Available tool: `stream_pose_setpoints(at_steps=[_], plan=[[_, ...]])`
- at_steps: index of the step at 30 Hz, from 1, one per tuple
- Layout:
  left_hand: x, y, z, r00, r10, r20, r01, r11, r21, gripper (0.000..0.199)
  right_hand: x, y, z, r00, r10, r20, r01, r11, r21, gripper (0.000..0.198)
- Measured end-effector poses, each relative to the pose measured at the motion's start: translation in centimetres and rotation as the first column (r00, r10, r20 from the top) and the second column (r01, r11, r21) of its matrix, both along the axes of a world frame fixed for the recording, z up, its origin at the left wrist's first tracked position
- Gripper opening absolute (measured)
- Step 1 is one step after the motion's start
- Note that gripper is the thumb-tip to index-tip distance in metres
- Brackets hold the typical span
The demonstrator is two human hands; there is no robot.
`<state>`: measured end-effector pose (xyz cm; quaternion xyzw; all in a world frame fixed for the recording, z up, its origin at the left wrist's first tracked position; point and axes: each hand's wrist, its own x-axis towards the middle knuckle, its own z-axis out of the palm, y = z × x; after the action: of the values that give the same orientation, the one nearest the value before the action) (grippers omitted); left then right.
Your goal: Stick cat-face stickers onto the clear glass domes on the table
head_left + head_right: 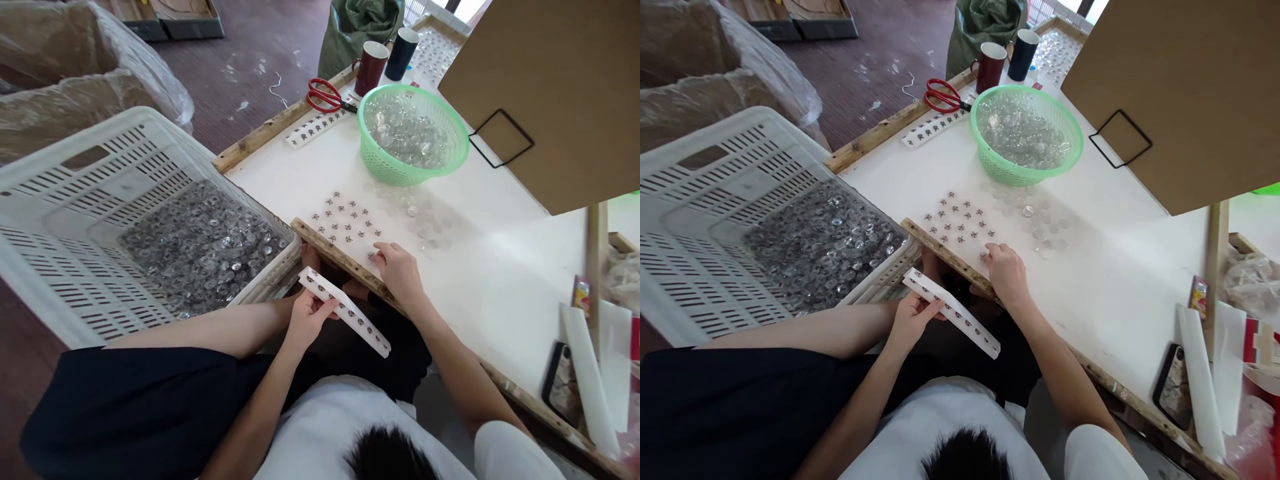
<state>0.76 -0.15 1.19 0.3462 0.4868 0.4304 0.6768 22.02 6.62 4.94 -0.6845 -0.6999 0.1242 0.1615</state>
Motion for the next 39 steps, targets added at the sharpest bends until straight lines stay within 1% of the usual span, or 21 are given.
stream_pose_setpoints(at_steps=[5,8,10,11,14,15,17,21,24,26,29,30,32,33,34,35,36,37,39], plan=[[-0.2,0.0,-0.2,0.999,0.015,0.036,-0.015,1.000,-0.016,0.031,-1.1,0.9,0.4,0.999,0.046,-0.001,-0.046,0.999,-0.007,0.016],[-0.2,0.0,-0.5,0.998,0.015,0.058,-0.014,1.000,-0.022,0.032,-2.0,0.3,1.5,0.998,0.050,-0.039,-0.047,0.997,0.056,0.018],[-0.1,0.0,-0.6,0.998,0.001,0.063,0.000,1.000,-0.023,0.032,-3.1,-0.4,2.4,0.982,0.082,-0.168,-0.069,0.994,0.083,0.017],[-0.1,0.0,-0.6,0.998,-0.009,0.067,0.011,1.000,-0.022,0.033,-3.8,-0.7,2.8,0.960,0.115,-0.256,-0.101,0.992,0.070,0.015],[0.0,-0.1,-0.7,0.997,-0.050,0.054,0.050,0.999,0.005,0.031,-6.2,-1.5,3.3,0.848,0.208,-0.487,-0.246,0.969,-0.016,0.008],[0.0,-0.1,-0.7,0.997,-0.064,0.038,0.064,0.998,0.020,0.030,-6.9,-1.6,3.3,0.822,0.217,-0.526,-0.277,0.960,-0.037,0.007],[-0.1,-0.2,-0.8,0.996,-0.089,0.005,0.088,0.995,0.046,0.029,-7.9,-1.8,3.1,0.797,0.216,-0.565,-0.299,0.952,-0.058,0.005],[-0.2,-0.2,-0.8,0.995,-0.098,0.010,0.098,0.994,0.057,0.031,-8.3,-2.2,2.9,0.800,0.182,-0.572,-0.260,0.964,-0.057,0.003],[0.0,-0.2,-0.7,0.996,-0.082,0.016,0.082,0.996,0.048,0.032,-8.2,-2.8,2.8,0.836,0.163,-0.524,-0.200,0.980,-0.014,0.006],[0.2,-0.2,-0.5,0.997,-0.075,0.007,0.074,0.996,0.041,0.032,-8.4,-3.4,2.6,0.865,0.171,-0.472,-0.181,0.983,0.024,0.008],[0.1,-0.1,-0.2,0.998,-0.059,0.000,0.059,0.997,0.059,0.030,-9.0,-4.3,2.8,0.887,0.243,-0.394,-0.218,0.970,0.107,0.013],[0.0,-0.1,-0.1,0.999,-0.045,-0.008,0.046,0.997,0.066,0.029,-9.0,-4.5,3.0,0.876,0.280,-0.393,-0.245,0.960,0.137,0.014],[-0.2,0.0,0.0,0.999,-0.020,-0.025,0.021,0.998,0.061,0.029,-8.3,-4.3,3.8,0.831,0.324,-0.453,-0.283,0.946,0.158,0.014],[-0.2,0.0,0.0,0.999,-0.015,-0.028,0.016,0.999,0.048,0.029,-7.5,-3.8,4.1,0.809,0.301,-0.505,-0.261,0.954,0.150,0.012],[-0.3,0.1,0.0,1.000,-0.013,-0.027,0.014,0.999,0.031,0.030,-6.4,-3.2,4.3,0.793,0.243,-0.558,-0.204,0.970,0.133,0.010],[-0.3,0.1,-0.1,1.000,-0.017,-0.022,0.018,1.000,0.017,0.031,-4.8,-2.3,4.4,0.782,0.156,-0.603,-0.119,0.988,0.101,0.010],[-0.3,0.1,-0.1,1.000,-0.024,-0.019,0.024,1.000,0.006,0.031,-3.1,-1.3,4.3,0.775,0.051,-0.630,-0.006,0.997,0.073,0.013],[-0.3,0.1,-0.2,0.999,-0.027,-0.018,0.027,1.000,0.001,0.031,-1.2,-0.3,3.9,0.766,-0.040,-0.641,0.085,0.996,0.039,0.018],[-0.1,0.1,-0.3,0.999,-0.032,-0.014,0.032,0.999,-0.003,0.030,2.5,1.6,2.9,0.761,-0.202,-0.617,0.203,0.977,-0.070,0.023]])
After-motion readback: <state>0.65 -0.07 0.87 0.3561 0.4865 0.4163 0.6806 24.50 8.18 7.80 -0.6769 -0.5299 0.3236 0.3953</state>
